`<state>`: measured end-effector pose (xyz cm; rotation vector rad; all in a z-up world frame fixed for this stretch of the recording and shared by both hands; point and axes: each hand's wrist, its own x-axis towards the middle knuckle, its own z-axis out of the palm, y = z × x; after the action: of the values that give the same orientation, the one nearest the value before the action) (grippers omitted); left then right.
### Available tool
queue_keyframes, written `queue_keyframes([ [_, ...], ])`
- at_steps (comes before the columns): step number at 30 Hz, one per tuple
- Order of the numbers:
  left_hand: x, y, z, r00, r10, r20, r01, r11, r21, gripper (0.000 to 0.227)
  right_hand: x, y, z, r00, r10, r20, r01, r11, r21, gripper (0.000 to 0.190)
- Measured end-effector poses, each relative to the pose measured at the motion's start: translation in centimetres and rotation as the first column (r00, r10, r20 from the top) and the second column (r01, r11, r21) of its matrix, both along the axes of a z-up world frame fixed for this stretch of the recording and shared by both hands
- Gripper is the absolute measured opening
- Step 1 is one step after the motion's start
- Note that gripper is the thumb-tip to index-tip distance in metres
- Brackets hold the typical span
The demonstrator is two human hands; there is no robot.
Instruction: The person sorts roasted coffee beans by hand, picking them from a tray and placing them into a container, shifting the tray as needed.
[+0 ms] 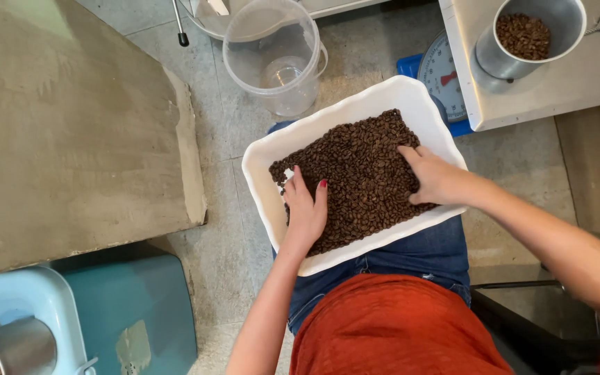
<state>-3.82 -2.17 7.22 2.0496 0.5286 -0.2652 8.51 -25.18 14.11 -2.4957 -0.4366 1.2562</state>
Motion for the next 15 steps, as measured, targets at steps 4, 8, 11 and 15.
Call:
queue_keyframes([
  [4, 1.1, 0.5, 1.6, 0.991, 0.054, -0.121, -0.091, 0.939, -0.331, 0.082, -1.0, 0.8, -7.0, 0.999, -0.031, -0.015, 0.033, 0.989, 0.145, 0.1],
  [8, 2.3, 0.7, 6.7, 0.867, 0.35, -0.355, -0.491, 0.471, -0.733, 0.078, -3.1, 3.7, -5.7, 0.999, 0.036, -0.012, -0.03, 0.937, 0.348, 0.085],
  [11, 2.4, 1.3, 6.2, 0.818, 0.396, -0.417, -0.547, 0.311, -0.777, 0.077, -3.2, 5.4, 4.1, 0.992, 0.115, 0.053, -0.126, 0.883, 0.451, 0.053],
  [15, 2.3, 3.4, -2.0, 0.745, 0.426, -0.514, -0.628, 0.186, -0.756, 0.065, 0.4, 3.1, 0.6, 0.961, -0.069, 0.268, -0.091, 0.836, 0.541, 0.034],
])
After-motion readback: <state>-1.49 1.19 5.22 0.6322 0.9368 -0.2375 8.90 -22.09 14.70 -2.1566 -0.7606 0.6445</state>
